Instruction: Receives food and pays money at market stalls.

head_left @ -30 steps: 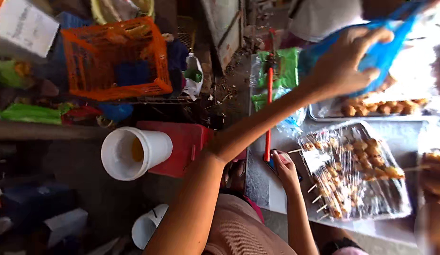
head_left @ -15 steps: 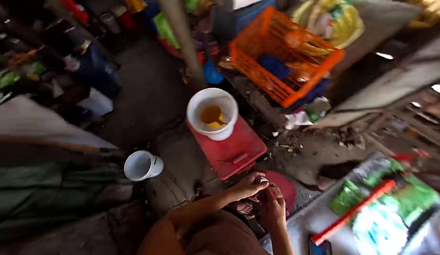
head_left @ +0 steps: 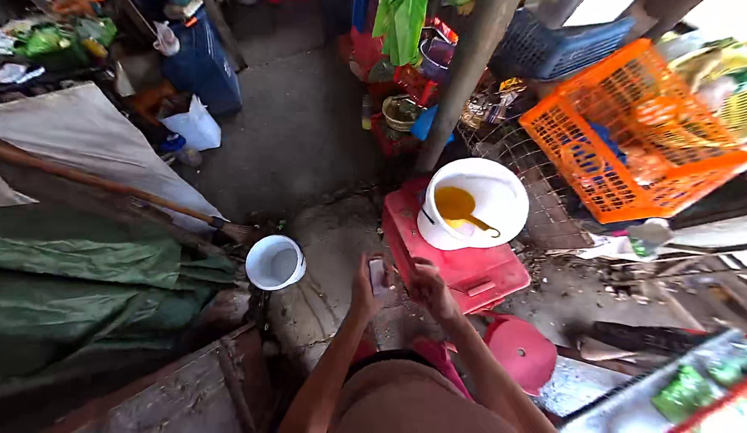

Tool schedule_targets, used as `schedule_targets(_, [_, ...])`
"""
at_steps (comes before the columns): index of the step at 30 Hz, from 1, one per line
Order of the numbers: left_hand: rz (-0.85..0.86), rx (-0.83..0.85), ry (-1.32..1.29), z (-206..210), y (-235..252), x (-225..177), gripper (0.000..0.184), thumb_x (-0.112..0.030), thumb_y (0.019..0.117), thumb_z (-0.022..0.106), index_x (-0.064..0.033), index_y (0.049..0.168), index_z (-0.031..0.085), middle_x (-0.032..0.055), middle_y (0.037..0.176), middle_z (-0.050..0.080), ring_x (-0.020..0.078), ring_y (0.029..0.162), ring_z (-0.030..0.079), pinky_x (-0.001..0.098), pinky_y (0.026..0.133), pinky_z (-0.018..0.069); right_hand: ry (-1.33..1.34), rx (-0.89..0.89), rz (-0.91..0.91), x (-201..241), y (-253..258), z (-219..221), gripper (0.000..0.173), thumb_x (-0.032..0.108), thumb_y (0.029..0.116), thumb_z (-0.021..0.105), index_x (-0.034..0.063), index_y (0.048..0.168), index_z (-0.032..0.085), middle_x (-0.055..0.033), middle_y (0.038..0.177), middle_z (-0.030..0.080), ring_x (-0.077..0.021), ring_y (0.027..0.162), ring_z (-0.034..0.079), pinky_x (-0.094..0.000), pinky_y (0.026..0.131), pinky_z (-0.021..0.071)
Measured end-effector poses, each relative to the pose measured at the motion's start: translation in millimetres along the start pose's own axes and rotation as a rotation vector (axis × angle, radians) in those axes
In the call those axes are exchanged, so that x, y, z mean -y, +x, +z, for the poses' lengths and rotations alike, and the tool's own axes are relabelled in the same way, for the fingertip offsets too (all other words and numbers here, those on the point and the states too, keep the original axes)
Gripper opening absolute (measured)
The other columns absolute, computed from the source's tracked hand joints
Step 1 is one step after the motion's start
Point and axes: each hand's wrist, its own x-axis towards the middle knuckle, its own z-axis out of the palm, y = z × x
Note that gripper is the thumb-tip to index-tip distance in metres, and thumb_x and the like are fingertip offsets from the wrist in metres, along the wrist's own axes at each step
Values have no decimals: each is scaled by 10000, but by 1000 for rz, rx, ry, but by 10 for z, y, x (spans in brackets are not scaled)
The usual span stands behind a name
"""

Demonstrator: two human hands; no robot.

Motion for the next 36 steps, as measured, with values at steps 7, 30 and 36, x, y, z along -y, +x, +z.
schedule_targets(7, [212, -317, -85, -740, 350, -753, 274, -126, 1097, 392, 12, 1260, 564, 48, 946, 649, 103, 726, 639, 268, 668, 565, -225, 219, -4, 289, 876, 1282, 373, 301, 1128, 334, -4, 1280, 486, -23, 811, 585, -107, 641, 599, -280, 610, 550])
schedule_targets(30, [462, -428, 632, -1549, 3943, -3747, 494, -92, 956, 669, 136, 1352, 482, 259, 1271, 611, 249, 1124, 644, 366, 952, 552, -139, 122, -24, 1849, 5496, 3325, 154, -5, 966, 555, -74, 1058, 657, -44, 892, 694, -52, 821, 654, -262, 788, 569])
schedule_targets(36, [673, -363, 920, -2010, 4806, -4721, 492, -217, 1044, 512, 88, 1430, 485, 233, 1373, 603, 278, 1281, 599, 428, 1081, 495, -172, 195, -93, 2034, 6575, 4085, 211, 35, 981, 473, 29, 906, 670, 29, 809, 649, -16, 695, 587, -213, 637, 514])
